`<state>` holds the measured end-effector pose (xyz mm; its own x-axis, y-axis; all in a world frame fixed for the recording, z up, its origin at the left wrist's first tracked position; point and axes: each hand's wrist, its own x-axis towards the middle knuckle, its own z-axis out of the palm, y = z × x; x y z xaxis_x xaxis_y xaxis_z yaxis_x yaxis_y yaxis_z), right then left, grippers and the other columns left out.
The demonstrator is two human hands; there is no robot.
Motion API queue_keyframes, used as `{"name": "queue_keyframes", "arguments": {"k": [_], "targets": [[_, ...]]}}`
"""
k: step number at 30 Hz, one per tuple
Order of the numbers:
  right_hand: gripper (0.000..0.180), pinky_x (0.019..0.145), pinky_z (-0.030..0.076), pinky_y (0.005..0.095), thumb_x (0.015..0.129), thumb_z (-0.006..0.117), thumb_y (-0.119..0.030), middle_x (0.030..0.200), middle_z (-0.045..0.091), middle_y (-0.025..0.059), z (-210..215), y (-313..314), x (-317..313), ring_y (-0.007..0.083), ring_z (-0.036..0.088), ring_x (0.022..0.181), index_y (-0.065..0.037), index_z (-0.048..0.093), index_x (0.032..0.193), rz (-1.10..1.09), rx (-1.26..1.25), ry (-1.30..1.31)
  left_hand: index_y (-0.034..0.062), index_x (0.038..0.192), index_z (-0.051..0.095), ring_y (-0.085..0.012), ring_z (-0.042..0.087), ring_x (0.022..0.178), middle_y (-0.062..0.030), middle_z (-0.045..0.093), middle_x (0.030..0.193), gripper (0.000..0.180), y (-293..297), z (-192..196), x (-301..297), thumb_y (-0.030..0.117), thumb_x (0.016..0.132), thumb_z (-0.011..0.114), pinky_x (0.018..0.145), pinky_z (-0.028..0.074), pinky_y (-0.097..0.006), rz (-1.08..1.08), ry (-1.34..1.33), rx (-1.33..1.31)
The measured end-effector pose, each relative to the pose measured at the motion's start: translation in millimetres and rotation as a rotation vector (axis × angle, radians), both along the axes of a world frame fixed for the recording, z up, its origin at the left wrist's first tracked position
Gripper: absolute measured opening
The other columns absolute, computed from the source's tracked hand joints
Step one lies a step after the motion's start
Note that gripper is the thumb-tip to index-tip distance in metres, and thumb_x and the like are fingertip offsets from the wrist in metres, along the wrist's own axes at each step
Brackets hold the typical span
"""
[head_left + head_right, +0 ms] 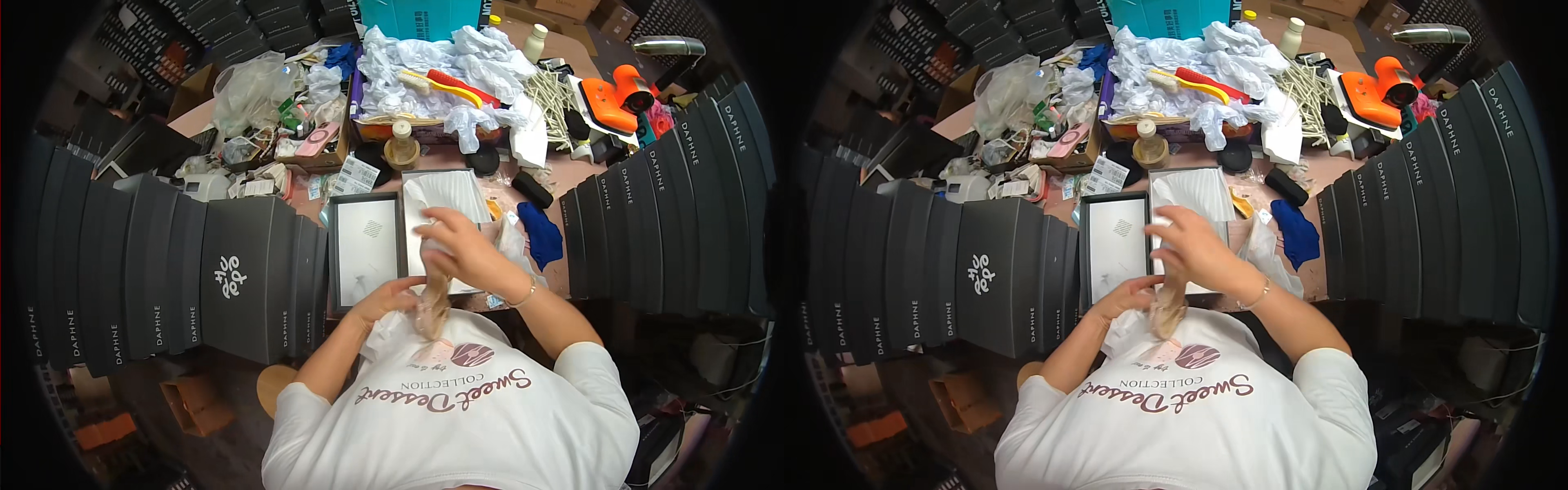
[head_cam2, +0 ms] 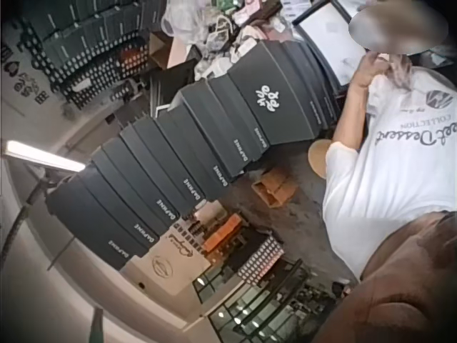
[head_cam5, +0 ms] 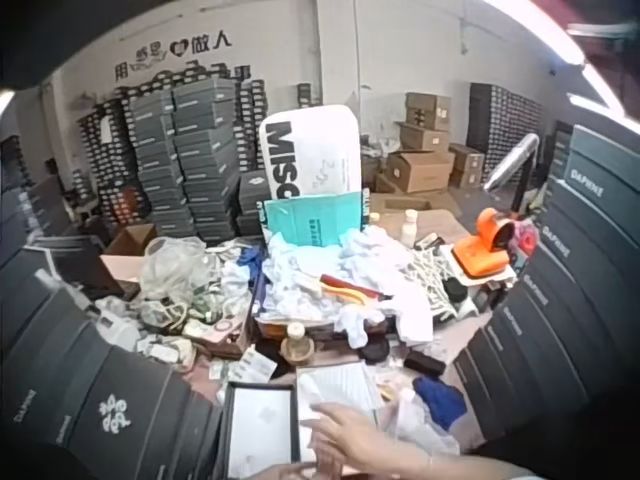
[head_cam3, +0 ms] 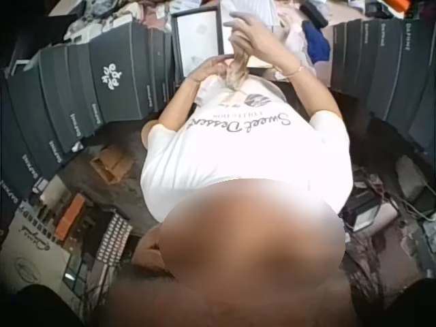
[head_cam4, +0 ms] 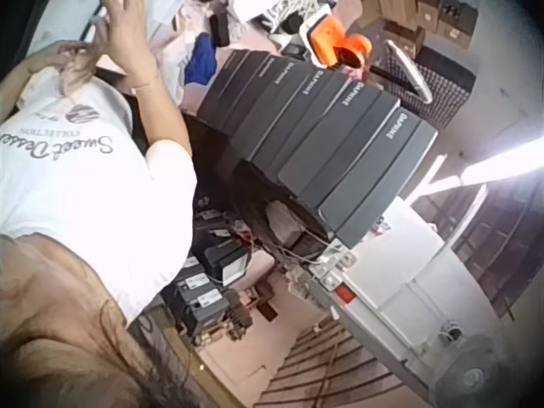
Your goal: Cleaning high-heeled shoes with a brush and packing them into boxes with wrapping paper and silica gel packets.
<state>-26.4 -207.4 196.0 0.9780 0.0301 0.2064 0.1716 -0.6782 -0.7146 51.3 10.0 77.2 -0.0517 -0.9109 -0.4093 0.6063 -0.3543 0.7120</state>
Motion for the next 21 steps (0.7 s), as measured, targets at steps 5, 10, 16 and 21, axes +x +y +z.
{"name": "queue_keyframes", "arguments": {"k": [5, 10, 16, 21], "targets": [[0.048, 0.101, 0.037, 0.0373, 0.094, 0.050, -0.027, 0.131, 0.046, 0.0181, -76.8, 24.6, -95.7, 0.0295, 0.046, 0.121, -0.005, 0.040, 0.135, -0.438, 0.352, 0.269, 0.0003, 0.133, 0.045, -0.0064, 0.055, 0.092, -0.0030, 0.061, 0.108, 0.059, -41.1, 41.3, -9.9, 0.020, 0.083, 0.069, 0.082, 0.044, -0.022, -0.381, -0.444, -0.043], [0.074, 0.100, 0.039, 0.0401, 0.092, 0.032, -0.063, 0.132, 0.046, 0.0099, -72.7, 13.3, -118.9, 0.0196, 0.046, 0.120, -0.009, 0.028, 0.143, -0.546, 1.504, 0.717, -0.0017, 0.118, 0.058, -0.0194, 0.063, 0.092, -0.0136, 0.066, 0.107, 0.042, -47.7, 47.8, -18.5, 0.020, 0.084, 0.066, 0.079, 0.048, -0.031, -0.451, -0.674, -0.041], [0.086, 0.086, 0.044, 0.0298, 0.087, 0.055, -0.054, 0.118, 0.051, 0.0102, -97.5, -7.1, -123.5, 0.0172, 0.053, 0.103, -0.003, 0.018, 0.146, -0.314, 1.430, 0.800, 0.0008, 0.118, 0.057, -0.0320, 0.064, 0.087, -0.0213, 0.065, 0.096, 0.037, -78.7, 84.1, -36.0, 0.014, 0.083, 0.059, 0.079, 0.049, -0.035, -0.779, -1.110, -0.226], [0.096, 0.075, 0.045, 0.0267, 0.079, 0.071, -0.036, 0.125, 0.045, 0.0191, -70.9, -4.7, -104.6, 0.0194, 0.050, 0.104, -0.003, 0.012, 0.148, -0.148, 0.984, 0.958, 0.0009, 0.121, 0.056, -0.0277, 0.063, 0.093, -0.0185, 0.065, 0.101, 0.036, -56.2, 75.8, -26.6, 0.011, 0.086, 0.057, 0.082, 0.048, -0.033, -0.594, -0.957, -0.278]]}}
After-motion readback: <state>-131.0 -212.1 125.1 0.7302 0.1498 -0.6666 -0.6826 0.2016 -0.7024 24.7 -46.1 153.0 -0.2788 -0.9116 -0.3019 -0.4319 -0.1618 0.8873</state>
